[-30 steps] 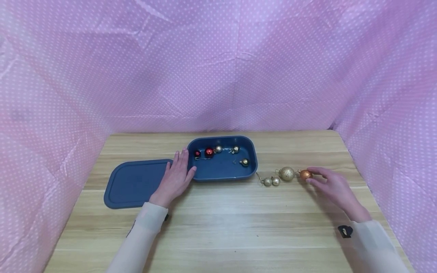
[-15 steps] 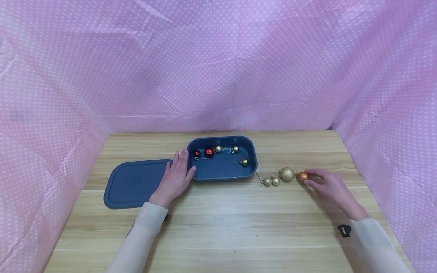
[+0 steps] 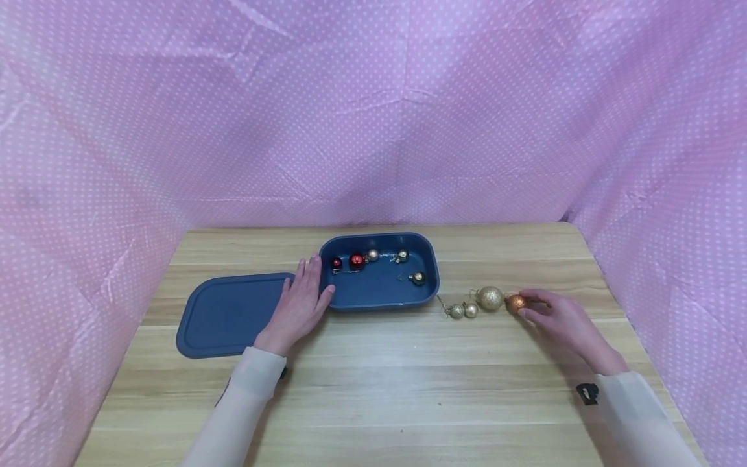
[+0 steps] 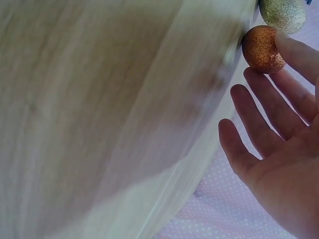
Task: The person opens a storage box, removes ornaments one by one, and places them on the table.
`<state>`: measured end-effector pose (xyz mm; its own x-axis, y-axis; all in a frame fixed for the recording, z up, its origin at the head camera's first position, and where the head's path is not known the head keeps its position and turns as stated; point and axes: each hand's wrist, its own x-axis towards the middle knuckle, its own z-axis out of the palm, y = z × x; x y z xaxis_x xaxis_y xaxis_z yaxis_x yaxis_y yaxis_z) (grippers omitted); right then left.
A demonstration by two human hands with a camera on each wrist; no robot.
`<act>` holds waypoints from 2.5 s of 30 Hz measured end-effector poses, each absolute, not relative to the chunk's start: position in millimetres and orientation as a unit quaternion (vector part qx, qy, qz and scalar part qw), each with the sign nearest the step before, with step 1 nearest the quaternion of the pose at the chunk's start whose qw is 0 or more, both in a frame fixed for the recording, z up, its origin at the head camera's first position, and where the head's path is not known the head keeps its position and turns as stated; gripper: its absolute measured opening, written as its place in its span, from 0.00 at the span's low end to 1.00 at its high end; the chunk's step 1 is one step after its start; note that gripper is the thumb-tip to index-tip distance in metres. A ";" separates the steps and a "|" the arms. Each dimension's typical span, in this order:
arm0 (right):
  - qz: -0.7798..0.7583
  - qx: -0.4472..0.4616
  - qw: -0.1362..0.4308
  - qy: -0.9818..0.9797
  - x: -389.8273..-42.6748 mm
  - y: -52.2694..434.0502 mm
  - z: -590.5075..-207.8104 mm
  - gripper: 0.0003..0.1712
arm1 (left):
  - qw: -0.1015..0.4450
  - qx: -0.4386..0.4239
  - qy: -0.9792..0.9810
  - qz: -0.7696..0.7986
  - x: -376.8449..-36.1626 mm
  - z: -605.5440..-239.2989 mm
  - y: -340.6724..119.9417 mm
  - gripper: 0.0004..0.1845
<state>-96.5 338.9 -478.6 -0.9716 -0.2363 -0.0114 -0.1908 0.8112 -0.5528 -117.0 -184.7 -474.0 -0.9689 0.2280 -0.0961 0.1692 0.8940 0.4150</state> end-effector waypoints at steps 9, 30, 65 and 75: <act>-0.286 -0.114 0.048 0.950 -98.6 337.6 -474.4 0.29 | 0.071 0.099 0.971 0.205 -116.5 -474.2 -186.5 0.43; -0.333 -0.139 -0.157 0.919 -86.2 304.0 -453.2 0.22 | 0.076 0.098 0.971 0.204 -114.9 -472.9 -188.0 0.42; -0.364 -0.182 -0.137 0.903 -114.0 238.2 -450.1 0.23 | 0.067 0.103 0.970 0.211 -113.7 -472.6 -184.1 0.42; -0.276 -0.244 -0.055 0.928 -123.9 201.8 -464.7 0.31 | 0.009 0.121 0.972 0.200 -118.0 -463.7 -174.2 0.42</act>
